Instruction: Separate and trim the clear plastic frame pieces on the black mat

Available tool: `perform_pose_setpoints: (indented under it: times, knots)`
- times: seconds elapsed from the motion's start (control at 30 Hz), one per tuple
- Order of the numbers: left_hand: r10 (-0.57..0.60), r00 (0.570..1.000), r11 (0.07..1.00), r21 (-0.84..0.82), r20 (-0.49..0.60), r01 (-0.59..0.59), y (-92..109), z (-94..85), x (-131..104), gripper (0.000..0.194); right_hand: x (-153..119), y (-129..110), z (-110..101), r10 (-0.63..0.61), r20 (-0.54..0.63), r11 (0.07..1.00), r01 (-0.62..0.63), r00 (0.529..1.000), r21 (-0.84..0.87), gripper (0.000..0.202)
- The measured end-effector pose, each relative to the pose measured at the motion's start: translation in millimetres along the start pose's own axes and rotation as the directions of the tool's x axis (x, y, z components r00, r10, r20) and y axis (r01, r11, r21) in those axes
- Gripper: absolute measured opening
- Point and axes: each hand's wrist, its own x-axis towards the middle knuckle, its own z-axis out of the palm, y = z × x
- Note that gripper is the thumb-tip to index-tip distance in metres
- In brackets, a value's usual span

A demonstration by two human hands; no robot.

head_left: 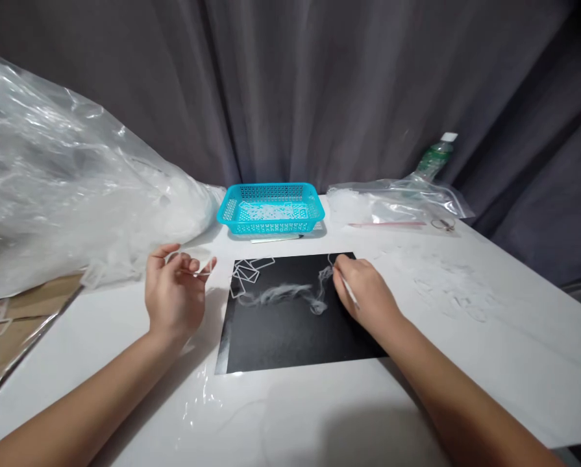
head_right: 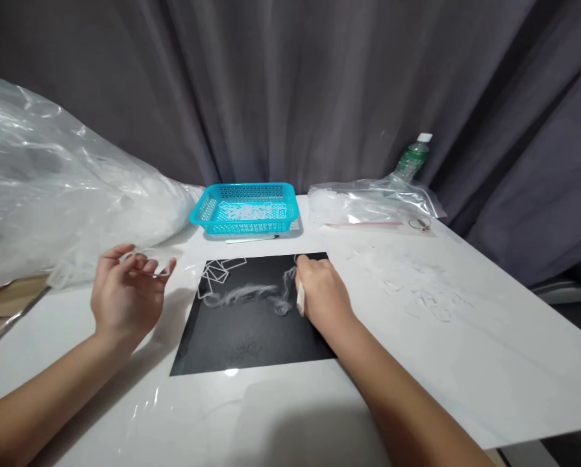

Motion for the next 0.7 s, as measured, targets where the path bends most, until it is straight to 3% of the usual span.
perform_pose_setpoints:
  times: [0.1,0.2,0.3,0.4,0.5,0.6,0.7]
  knots:
    - [-0.084,0.993,0.994,-0.073,-0.083,0.078,2,-0.5,11,0.023,3,10,-4,0.015,-0.086,0.999,-0.019,0.996,-0.046,0.016]
    - [-0.227,0.974,0.972,-0.059,-0.010,0.226,0,1.6,4,0.019,3,5,-2,-0.002,-0.199,1.000,0.000,0.980,-0.012,0.017]
    - [-0.409,0.912,0.912,-0.025,0.012,0.409,-7,3.7,-8,0.017,1,-6,1,-0.023,-0.259,0.998,0.039,0.966,0.057,0.016]
    - [-0.523,0.852,0.852,-0.027,-0.010,0.522,-12,3.8,-16,0.012,-2,-16,7,-0.055,-0.218,0.991,0.079,0.974,0.104,0.016]
    - [-0.593,0.804,0.804,-0.020,0.043,0.594,-14,3.9,-21,0.009,-4,-22,14,-0.092,-0.090,0.988,0.102,0.992,0.118,0.017]
    - [-0.689,0.705,0.716,0.008,0.169,0.698,-11,5.4,-27,0.010,-7,-27,21,-0.131,0.028,0.984,0.126,0.991,0.127,0.018]
    - [-0.751,0.567,0.612,0.036,0.339,0.790,-7,6.5,-32,0.037,-10,-32,24,-0.165,0.083,0.974,0.150,0.983,0.168,0.018]
